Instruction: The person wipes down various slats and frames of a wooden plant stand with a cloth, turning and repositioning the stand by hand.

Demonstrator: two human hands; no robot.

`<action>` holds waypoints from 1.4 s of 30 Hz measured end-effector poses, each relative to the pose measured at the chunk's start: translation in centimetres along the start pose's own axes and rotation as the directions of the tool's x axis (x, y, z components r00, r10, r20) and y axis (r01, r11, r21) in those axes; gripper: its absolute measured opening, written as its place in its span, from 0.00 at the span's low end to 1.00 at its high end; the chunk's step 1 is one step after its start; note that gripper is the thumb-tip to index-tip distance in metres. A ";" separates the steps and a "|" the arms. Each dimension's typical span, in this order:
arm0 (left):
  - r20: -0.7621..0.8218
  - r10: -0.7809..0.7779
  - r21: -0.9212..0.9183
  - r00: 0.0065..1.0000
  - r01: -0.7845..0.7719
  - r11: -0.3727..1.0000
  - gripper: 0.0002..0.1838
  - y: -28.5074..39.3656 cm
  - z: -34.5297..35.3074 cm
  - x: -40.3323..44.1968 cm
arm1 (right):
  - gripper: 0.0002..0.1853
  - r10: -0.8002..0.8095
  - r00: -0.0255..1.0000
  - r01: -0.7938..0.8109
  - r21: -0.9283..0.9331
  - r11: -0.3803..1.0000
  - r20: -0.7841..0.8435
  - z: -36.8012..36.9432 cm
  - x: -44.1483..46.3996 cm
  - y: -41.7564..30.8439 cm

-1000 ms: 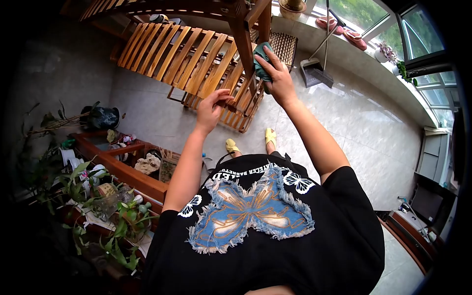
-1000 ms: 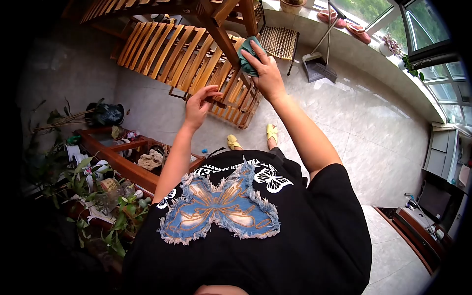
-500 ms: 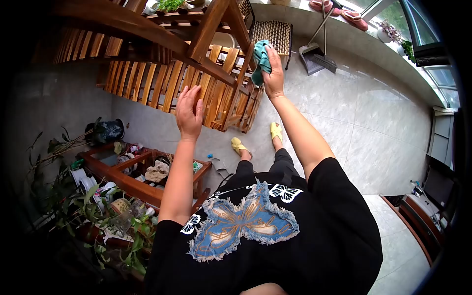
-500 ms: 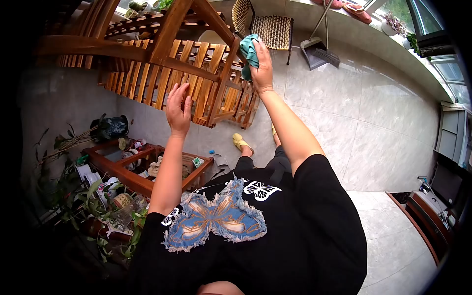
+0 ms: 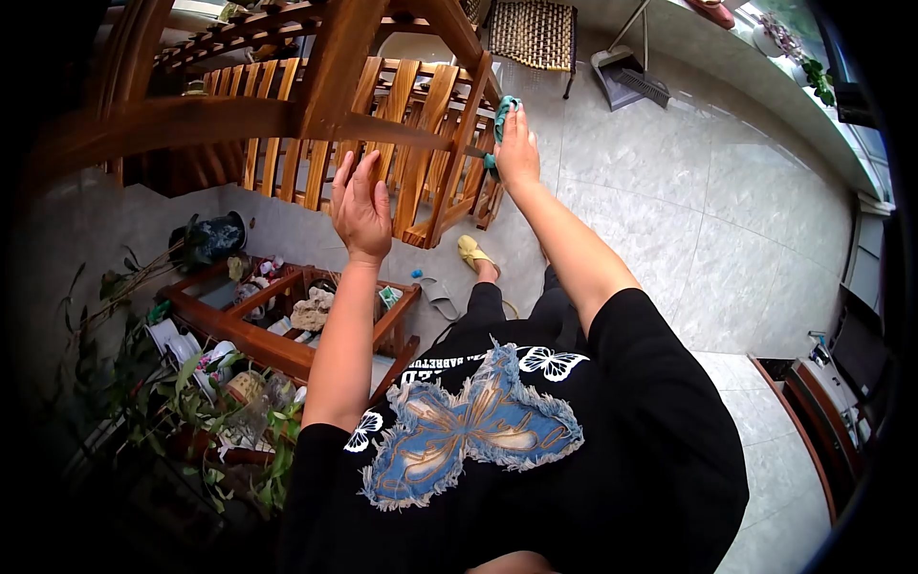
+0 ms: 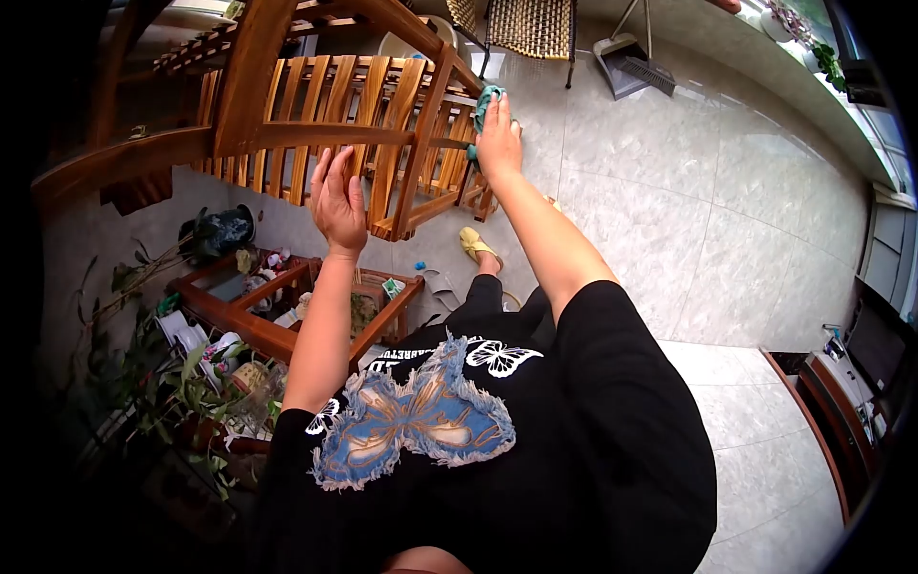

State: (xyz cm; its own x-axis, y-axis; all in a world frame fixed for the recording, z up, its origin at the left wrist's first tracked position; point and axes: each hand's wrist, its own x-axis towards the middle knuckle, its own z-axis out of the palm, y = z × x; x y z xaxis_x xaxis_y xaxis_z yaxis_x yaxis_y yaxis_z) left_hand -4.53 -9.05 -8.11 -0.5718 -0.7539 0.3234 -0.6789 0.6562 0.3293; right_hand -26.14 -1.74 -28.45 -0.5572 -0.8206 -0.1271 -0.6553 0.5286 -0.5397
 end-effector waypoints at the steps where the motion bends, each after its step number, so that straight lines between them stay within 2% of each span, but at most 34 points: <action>1: -0.029 -0.007 0.003 1.000 0.007 1.000 0.20 0.0 0.1 0.0 | 0.45 -0.001 1.000 0.001 -0.004 1.000 0.000 0.1 -1.2 -0.1; 4: -0.060 -0.020 0.004 0.998 0.020 1.000 0.21 -0.2 0.2 0.0 | 0.46 -0.055 0.992 0.067 -0.103 0.992 0.114 0.5 -4.4 -0.8; 6: -0.040 -0.020 0.003 0.999 0.020 1.000 0.21 -0.2 0.3 0.2 | 0.39 0.020 0.998 -0.019 -0.014 1.000 0.055 0.7 -5.6 -1.1; 8: -0.026 -0.007 0.009 1.000 0.007 1.000 0.20 -0.5 0.5 0.2 | 0.38 -0.009 1.000 0.009 -0.002 1.000 0.022 2.9 -8.1 -0.7; 10: -0.010 0.010 0.007 1.000 -0.010 1.000 0.19 -0.4 0.6 0.3 | 0.38 -0.039 0.986 0.052 -0.076 0.996 0.164 1.8 -9.9 -1.9; 12: -0.038 0.036 0.041 0.999 -0.035 0.999 0.19 -0.3 0.5 0.5 | 0.38 -0.054 0.987 0.066 -0.078 0.995 0.150 1.3 -10.7 -2.3; 14: -0.035 0.037 0.030 0.999 -0.036 0.999 0.19 -0.7 0.8 0.4 | 0.39 -0.134 0.968 0.164 -0.130 0.978 0.214 2.1 -13.2 -3.2; 15: -0.039 0.040 0.019 0.998 -0.040 0.999 0.19 -0.7 0.7 0.5 | 0.38 -0.066 0.958 0.081 -0.044 0.996 0.279 1.7 -13.7 -3.6; 16: -0.040 0.043 0.017 0.998 -0.042 0.999 0.19 -0.7 0.7 0.5 | 0.38 -0.064 0.959 0.080 -0.046 0.996 0.276 1.4 -13.6 -3.6; 17: -0.039 0.044 0.025 0.998 -0.043 0.999 0.19 -0.7 0.7 0.5 | 0.39 -0.018 0.940 -0.021 0.110 0.994 0.340 1.1 -13.5 -3.7; 18: -0.038 0.046 0.034 0.998 -0.045 0.998 0.19 -0.8 0.8 0.5 | 0.39 0.015 0.913 -0.130 0.256 0.958 0.408 0.8 -13.4 -3.7; 19: -0.038 0.048 0.033 0.998 -0.046 0.998 0.19 -0.9 0.9 0.5 | 0.33 0.071 0.912 -0.243 0.391 0.888 0.404 0.5 -13.1 -3.9; 20: -0.040 0.043 0.034 0.998 -0.041 0.999 0.19 -0.9 1.1 0.6 | 0.33 0.074 0.912 -0.244 0.391 0.887 0.403 0.3 -12.7 -4.0; 22: -0.048 0.044 0.031 0.998 -0.043 0.999 0.19 -0.9 1.1 0.6 | 0.24 0.114 0.838 -0.440 0.538 0.719 0.533 0.9 -11.9 -3.6; 23: -0.047 0.038 0.027 0.998 -0.036 0.999 0.19 -0.9 1.1 0.6 | 0.16 0.150 0.836 -0.494 0.605 0.624 0.528 1.3 -12.1 -3.6; 24: -0.044 0.029 0.023 0.999 -0.028 0.999 0.20 -0.9 1.1 0.5 | 0.16 0.150 0.837 -0.493 0.606 0.624 0.526 0.7 -12.4 -3.6; 26: -0.038 0.028 0.028 0.999 -0.027 0.999 0.20 -0.9 1.3 0.5 | 0.15 0.008 0.793 -0.581 0.753 0.310 0.609 -3.4 -12.9 -4.0; 27: -0.036 0.026 0.032 0.999 -0.025 0.999 0.20 -0.9 1.5 0.5 | 0.14 -0.041 0.747 -0.654 0.744 0.136 0.664 -7.1 -12.8 -4.7; 28: -0.037 0.027 0.030 0.999 -0.026 0.999 0.20 -1.0 1.6 0.5 | 0.15 -0.087 0.734 -0.664 0.739 0.110 0.673 -10.2 -12.1 -4.8; 30: -0.042 0.018 0.065 0.999 -0.015 0.998 0.19 -1.2 1.7 0.3 | 0.15 -0.136 0.808 -0.531 0.808 0.254 0.573 -12.0 -10.5 -3.2; 32: -0.050 0.010 0.042 0.999 -0.008 0.999 0.20 -0.9 1.4 0.4 | 0.16 0.103 0.942 -0.335 0.905 0.263 0.319 -13.9 -9.8 -5.0; 33: -0.057 0.008 0.017 0.998 -0.007 1.000 0.21 -0.7 1.4 0.6 | 0.19 0.188 0.976 -0.178 0.906 0.384 0.112 -12.8 -9.2 -5.2; 34: -0.058 0.008 0.020 0.998 -0.007 1.000 0.21 -0.9 1.5 0.5 | 0.24 0.150 0.969 0.091 0.847 0.523 -0.197 -12.8 -8.5 -6.4; 36: -0.067 0.018 0.026 0.998 -0.016 1.000 0.21 -1.2 1.5 0.4 | 0.34 -0.022 0.922 0.297 0.670 0.680 -0.386 -11.5 -7.8 -7.6; 38: -0.071 0.022 0.032 0.997 -0.020 0.999 0.21 -1.4 1.5 0.4 | 0.45 -0.250 0.869 0.436 0.422 0.795 -0.427 -8.0 -7.6 -8.2; 39: -0.077 0.028 0.035 0.997 -0.025 0.999 0.21 -1.5 1.5 0.4 | 0.50 -0.222 0.879 0.386 0.357 0.851 -0.421 -6.5 -7.8 -8.1; 40: -0.076 0.027 0.035 0.997 -0.025 0.999 0.21 -1.5 1.4 0.4 | 0.50 -0.221 0.880 0.385 0.358 0.851 -0.421 -5.2 -7.7 -7.4; 42: -0.069 0.052 0.060 0.996 -0.048 0.997 0.19 -1.5 1.3 0.4 | 0.48 -0.082 0.989 0.113 0.274 0.955 -0.119 -2.6 -6.8 -5.1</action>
State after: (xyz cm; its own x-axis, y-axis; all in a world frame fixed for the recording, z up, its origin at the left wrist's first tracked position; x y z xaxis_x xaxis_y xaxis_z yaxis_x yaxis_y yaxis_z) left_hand -4.29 -10.40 -9.61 -0.5737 -0.7145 0.4004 -0.6771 0.6888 0.2592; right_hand -20.30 1.73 -22.63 -0.5582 -0.8295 0.0180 -0.5492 0.3531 -0.7575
